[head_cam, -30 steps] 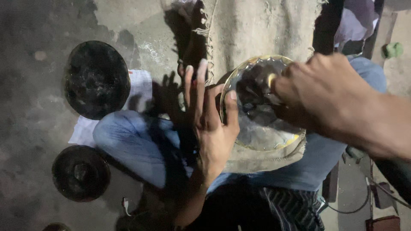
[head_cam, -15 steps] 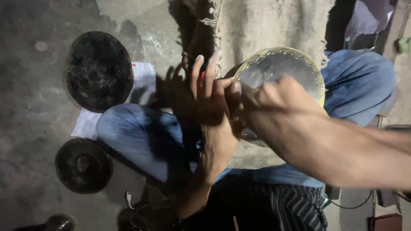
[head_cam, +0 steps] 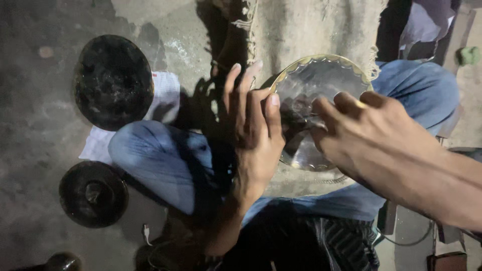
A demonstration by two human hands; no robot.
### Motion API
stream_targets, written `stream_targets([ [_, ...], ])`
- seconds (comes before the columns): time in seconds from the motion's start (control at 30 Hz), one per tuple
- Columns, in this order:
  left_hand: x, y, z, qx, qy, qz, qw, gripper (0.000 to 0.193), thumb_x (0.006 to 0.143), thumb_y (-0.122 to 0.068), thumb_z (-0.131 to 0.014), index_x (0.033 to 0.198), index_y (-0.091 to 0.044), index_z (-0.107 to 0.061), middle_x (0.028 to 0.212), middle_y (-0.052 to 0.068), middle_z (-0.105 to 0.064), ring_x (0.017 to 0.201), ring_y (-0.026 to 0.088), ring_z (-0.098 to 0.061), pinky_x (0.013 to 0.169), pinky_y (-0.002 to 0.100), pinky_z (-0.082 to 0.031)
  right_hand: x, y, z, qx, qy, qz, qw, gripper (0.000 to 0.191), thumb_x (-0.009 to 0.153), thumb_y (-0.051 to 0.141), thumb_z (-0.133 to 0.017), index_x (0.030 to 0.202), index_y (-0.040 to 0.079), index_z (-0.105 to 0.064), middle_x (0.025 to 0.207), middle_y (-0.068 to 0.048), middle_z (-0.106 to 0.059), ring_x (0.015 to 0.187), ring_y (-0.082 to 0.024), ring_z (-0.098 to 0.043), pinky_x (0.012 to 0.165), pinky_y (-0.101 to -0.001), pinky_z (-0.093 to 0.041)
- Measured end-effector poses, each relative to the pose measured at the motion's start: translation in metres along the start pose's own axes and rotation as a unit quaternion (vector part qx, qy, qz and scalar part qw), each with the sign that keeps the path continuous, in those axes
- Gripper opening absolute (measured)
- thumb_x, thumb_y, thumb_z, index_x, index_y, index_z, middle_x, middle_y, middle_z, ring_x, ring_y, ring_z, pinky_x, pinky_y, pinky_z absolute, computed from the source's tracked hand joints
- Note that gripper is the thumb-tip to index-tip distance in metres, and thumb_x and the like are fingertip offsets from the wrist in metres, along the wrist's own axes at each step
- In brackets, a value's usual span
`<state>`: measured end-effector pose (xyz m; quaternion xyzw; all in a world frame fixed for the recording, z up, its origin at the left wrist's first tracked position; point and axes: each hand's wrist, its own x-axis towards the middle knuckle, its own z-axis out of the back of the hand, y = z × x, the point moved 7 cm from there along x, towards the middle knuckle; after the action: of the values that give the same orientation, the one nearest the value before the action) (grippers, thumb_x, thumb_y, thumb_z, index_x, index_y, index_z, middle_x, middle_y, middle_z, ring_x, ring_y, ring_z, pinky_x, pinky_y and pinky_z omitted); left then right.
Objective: The person sits cross-legged on the floor with a decorative metal plate on their lap and uses a small hand tool to engrave or scrape patterns into the plate's surface, repeatedly repositioning and rotating the plate to work different areas.
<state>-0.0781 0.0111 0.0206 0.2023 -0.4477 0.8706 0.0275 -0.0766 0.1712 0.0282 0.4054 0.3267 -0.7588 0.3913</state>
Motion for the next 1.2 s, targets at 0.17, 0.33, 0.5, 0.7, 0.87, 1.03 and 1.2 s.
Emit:
stream_targets([
  [0.17,0.000,-0.002,-0.001,0.009,0.000,-0.001,1.000,0.013,0.113,-0.008,-0.052,0.108,0.002,-0.058,0.150,0.015,-0.053,0.146,0.038,-0.044,0.125,0.050,-0.040,-0.006,-0.006,0.014,0.096,0.021,-0.104,0.990,0.018,0.102,0.007,-0.053,0.119,0.006,-0.059,0.138,-0.017,-0.051,0.057,-0.010,-0.061,0.047,-0.0240,-0.053],
  [0.33,0.002,0.000,-0.001,-0.005,-0.003,0.011,1.000,0.013,0.114,-0.009,-0.054,0.108,0.002,-0.058,0.148,0.015,-0.055,0.145,0.038,-0.045,0.119,0.046,-0.044,-0.010,0.012,0.000,0.063,-0.017,-0.059,0.996,0.031,0.096,0.015,-0.055,0.127,0.009,-0.054,0.149,-0.036,-0.037,0.051,-0.010,-0.060,0.040,-0.0249,-0.053],
  [0.5,-0.002,0.004,-0.002,0.013,-0.003,0.009,1.000,0.013,0.113,-0.010,-0.056,0.107,0.001,-0.059,0.146,0.014,-0.057,0.146,0.037,-0.046,0.121,0.046,-0.043,-0.004,-0.026,-0.017,0.077,0.126,-0.123,0.981,0.029,0.107,0.019,-0.051,0.135,0.017,-0.048,0.098,-0.009,-0.069,0.051,-0.003,-0.057,0.047,-0.0194,-0.046],
  [0.7,-0.006,0.005,-0.006,0.020,0.006,0.007,1.000,0.018,0.117,-0.012,-0.051,0.108,0.002,-0.058,0.147,0.013,-0.053,0.149,0.036,-0.041,0.124,0.045,-0.042,0.020,-0.059,0.018,-0.070,0.100,-0.059,0.991,0.026,0.108,0.035,-0.051,0.114,0.013,-0.062,0.080,-0.002,-0.064,0.056,-0.006,-0.059,0.048,-0.0179,-0.052],
  [0.87,-0.004,0.004,-0.007,0.015,0.008,-0.019,1.000,0.027,0.105,-0.023,-0.052,0.116,0.001,-0.061,0.148,0.015,-0.050,0.150,0.037,-0.041,0.128,0.052,-0.033,0.017,-0.044,0.055,0.271,-0.233,0.077,0.931,0.019,0.098,0.029,-0.063,0.110,0.015,-0.067,0.079,0.001,-0.063,0.058,-0.009,-0.060,0.051,-0.0206,-0.049],
  [1.03,-0.006,0.003,-0.006,0.122,-0.016,-0.020,0.992,0.020,0.106,-0.026,-0.062,0.118,-0.011,-0.070,0.148,0.008,-0.056,0.145,0.031,-0.044,0.125,0.048,-0.037,0.012,0.004,0.064,-0.064,-0.273,0.158,0.947,0.025,0.107,0.023,-0.052,0.098,0.005,-0.067,0.079,-0.001,-0.060,0.059,-0.011,-0.060,0.053,-0.0252,-0.050],
  [1.2,-0.005,-0.012,-0.002,0.089,0.007,-0.008,0.996,0.033,0.088,-0.015,-0.072,0.119,-0.002,-0.069,0.134,0.018,-0.057,0.134,0.039,-0.046,0.116,0.051,-0.038,-0.018,-0.055,0.018,0.327,-0.396,0.066,0.856,0.021,0.083,0.025,-0.069,0.101,0.019,-0.078,0.092,-0.004,-0.070,0.066,-0.017,-0.063,0.047,-0.0273,-0.049],
])
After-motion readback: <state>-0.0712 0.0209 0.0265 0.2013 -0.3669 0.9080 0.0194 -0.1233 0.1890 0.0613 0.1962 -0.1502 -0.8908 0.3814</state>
